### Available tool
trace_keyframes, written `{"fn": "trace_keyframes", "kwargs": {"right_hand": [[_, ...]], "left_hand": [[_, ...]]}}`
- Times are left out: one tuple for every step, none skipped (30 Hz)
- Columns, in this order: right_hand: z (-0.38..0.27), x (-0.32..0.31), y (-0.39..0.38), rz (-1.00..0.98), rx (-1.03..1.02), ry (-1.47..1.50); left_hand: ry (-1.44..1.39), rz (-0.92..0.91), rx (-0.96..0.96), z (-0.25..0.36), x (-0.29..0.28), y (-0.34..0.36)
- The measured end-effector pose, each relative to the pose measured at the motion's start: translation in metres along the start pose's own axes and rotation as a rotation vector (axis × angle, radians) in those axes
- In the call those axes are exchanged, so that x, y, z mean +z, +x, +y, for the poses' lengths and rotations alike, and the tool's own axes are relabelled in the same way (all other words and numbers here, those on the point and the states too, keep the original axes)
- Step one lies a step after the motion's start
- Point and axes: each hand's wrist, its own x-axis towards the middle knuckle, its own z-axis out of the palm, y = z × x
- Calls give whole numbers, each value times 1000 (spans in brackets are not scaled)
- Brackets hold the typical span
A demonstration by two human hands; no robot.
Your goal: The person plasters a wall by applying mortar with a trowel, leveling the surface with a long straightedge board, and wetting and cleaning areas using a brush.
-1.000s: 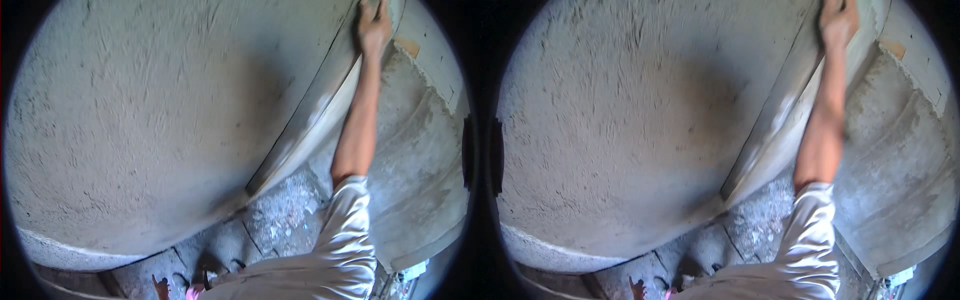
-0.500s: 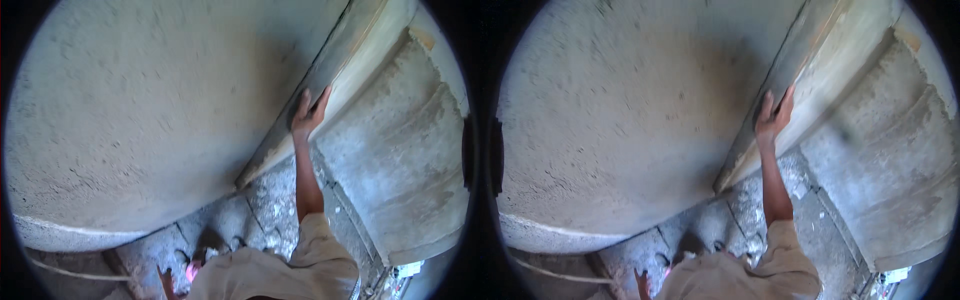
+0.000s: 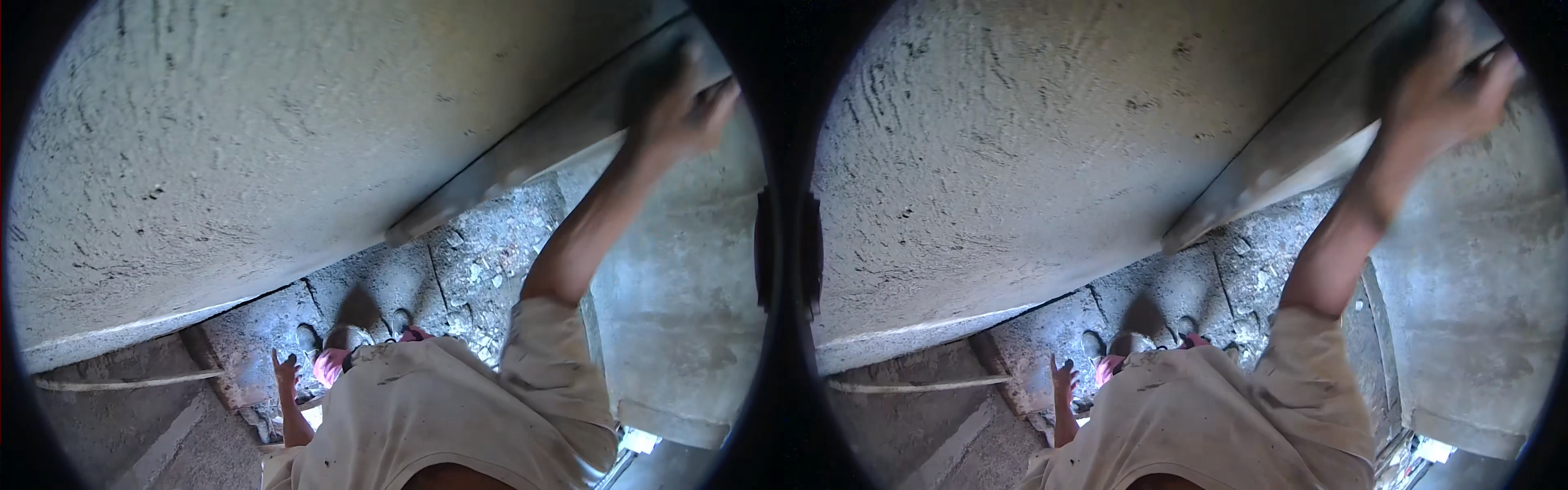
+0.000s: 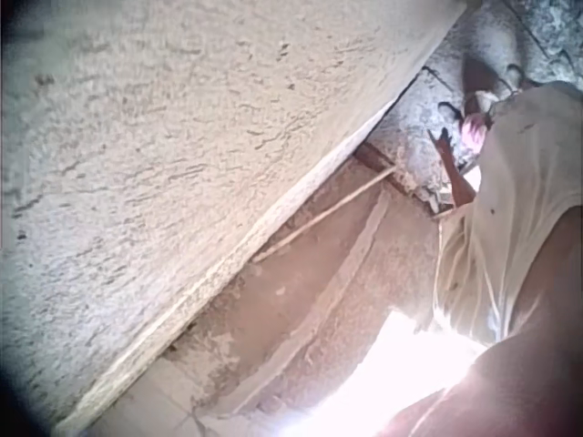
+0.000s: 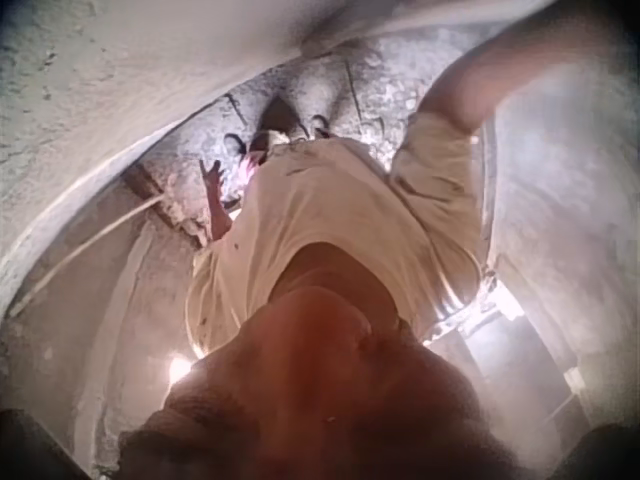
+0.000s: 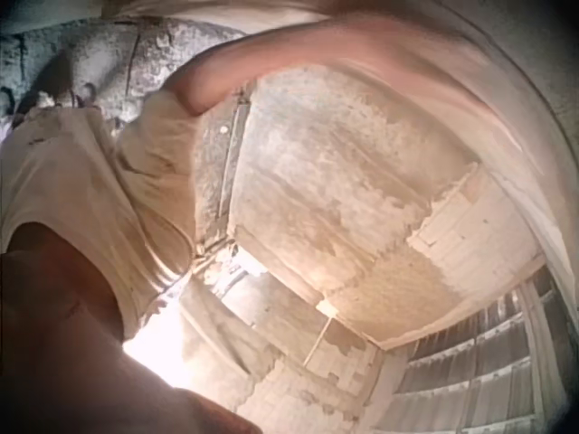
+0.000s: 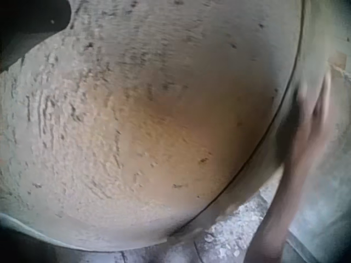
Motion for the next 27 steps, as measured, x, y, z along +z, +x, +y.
{"fn": "trace_keyframes", "kwargs": {"right_hand": [[-44,-7,-44,56,79,156],[-54,-2,-88,104,108,162],[-67,-5,-126,62,233,232],[-75,-12,-150,-20,279,172],[-88,-14,-163,-22,451,401],[-91,-14,-159,3,447,403],[-93,-17,-150,-10,473,430],[-91,-13,-142,-18,498,470],[-84,-5,-123,28,343,350],[-84,-1,-96,44,333,348],[-83,1,-58,63,320,342],[-69,3,-19,101,189,323],[-56,4,23,143,59,309],[-55,-2,63,24,94,310],[-56,-15,98,-84,118,303],[-55,-18,115,-39,106,284],[-63,-13,126,16,178,219],[-59,-5,116,76,168,195],[-67,3,112,147,168,198],[-69,12,87,233,64,222],[-91,9,57,199,102,364],[-107,-6,17,-27,351,448],[-125,-6,-25,-59,329,324],[-124,-16,-62,-50,212,247],[-124,-23,-86,-34,224,269],[-115,-23,-75,25,202,269],[-116,-27,-68,-25,222,270]], "left_hand": [[25,-8,1,-1,4,-1],[2,11,9,-3,1,-4],[37,22,-12,0,-1,-6],[77,27,-25,7,1,-7],[63,20,-6,14,0,-9],[59,20,19,13,-7,-6],[37,-2,45,14,-15,4],[5,-18,75,22,-14,12],[-26,15,113,33,-15,20],[-29,9,137,37,-20,24],[-61,28,183,44,-25,22],[-86,30,230,53,-22,24],[-87,11,262,60,-17,26],[-68,30,242,62,-17,29],[-51,37,234,68,-16,35],[-23,-30,208,70,-14,42],[-102,-21,239,65,-12,51],[-112,-15,225,68,-4,45],[-129,-41,209,59,-15,52],[-88,-33,227,50,-11,62],[-58,-40,199,45,-5,61],[-33,-61,196,55,6,61],[-15,-58,188,58,11,60],[27,-90,203,71,24,59],[65,-111,223,87,37,58],[105,-132,241,105,49,53],[121,-140,267,118,51,45]]}}
